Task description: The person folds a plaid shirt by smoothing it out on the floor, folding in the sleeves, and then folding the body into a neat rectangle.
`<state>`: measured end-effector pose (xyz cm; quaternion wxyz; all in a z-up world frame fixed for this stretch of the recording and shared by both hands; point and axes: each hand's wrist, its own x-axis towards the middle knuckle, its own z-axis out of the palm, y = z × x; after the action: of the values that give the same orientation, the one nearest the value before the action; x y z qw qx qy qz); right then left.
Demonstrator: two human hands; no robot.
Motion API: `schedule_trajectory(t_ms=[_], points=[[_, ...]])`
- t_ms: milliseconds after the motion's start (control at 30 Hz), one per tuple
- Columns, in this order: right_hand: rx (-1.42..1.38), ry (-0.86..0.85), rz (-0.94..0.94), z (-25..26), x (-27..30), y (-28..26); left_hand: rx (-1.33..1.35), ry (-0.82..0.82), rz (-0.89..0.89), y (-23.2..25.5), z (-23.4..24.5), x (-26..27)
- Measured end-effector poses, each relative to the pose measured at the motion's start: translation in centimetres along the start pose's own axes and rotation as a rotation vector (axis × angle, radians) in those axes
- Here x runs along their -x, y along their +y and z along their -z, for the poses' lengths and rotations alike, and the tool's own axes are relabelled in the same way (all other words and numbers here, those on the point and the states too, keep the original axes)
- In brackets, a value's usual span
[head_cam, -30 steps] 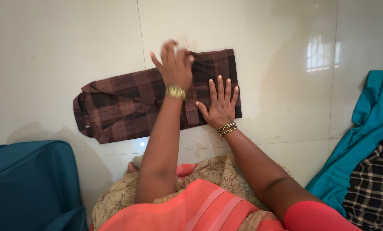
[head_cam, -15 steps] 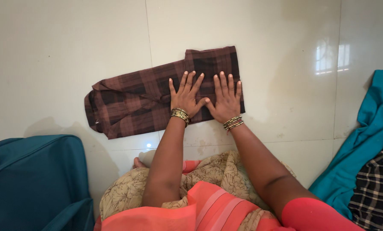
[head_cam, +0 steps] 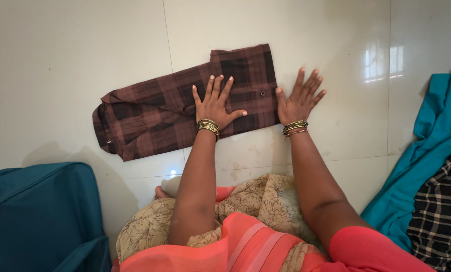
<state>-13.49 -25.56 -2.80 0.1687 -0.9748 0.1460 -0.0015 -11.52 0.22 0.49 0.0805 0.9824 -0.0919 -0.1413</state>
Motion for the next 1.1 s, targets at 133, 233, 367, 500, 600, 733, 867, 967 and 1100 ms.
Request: schedule_trajectory(t_ms=[133, 233, 367, 500, 600, 733, 867, 967, 1100], points=[[-0.383, 0.040, 0.108, -0.9, 0.5, -1.9, -0.002, 0.003, 0.020, 0.0, 0.1, -0.4], [-0.504, -0.115, 0.277, -1.0, 2.7, -4.8, -0.015, -0.010, 0.026, 0.0, 0.2, -0.7], [-0.249, -0.159, 0.418, -0.6, 3.9, -6.5, -0.013, -0.014, 0.036, 0.1, 0.3, -0.6], [-0.100, -0.168, 0.447, -0.9, 3.6, -6.0, -0.019, -0.007, 0.038, 0.2, 0.5, -0.5], [-0.046, -0.154, 0.481, -1.2, 3.7, -5.8, -0.002, 0.004, 0.051, 0.4, 0.3, -0.1], [-0.010, -0.220, 0.531, -0.6, 3.9, -4.9, 0.012, 0.063, 0.074, 1.1, -0.3, 1.6], [0.048, -0.339, 0.521, 0.4, 5.5, -3.4, 0.030, 0.058, 0.107, 2.6, -1.3, 4.6], [0.088, -0.451, 0.445, 1.2, 7.3, -2.1, 0.040, 0.012, 0.093, 3.6, -2.0, 6.8], [0.156, -0.589, 0.325, 2.9, 9.8, -1.3, 0.033, -0.019, 0.049, 4.6, -2.9, 9.2]])
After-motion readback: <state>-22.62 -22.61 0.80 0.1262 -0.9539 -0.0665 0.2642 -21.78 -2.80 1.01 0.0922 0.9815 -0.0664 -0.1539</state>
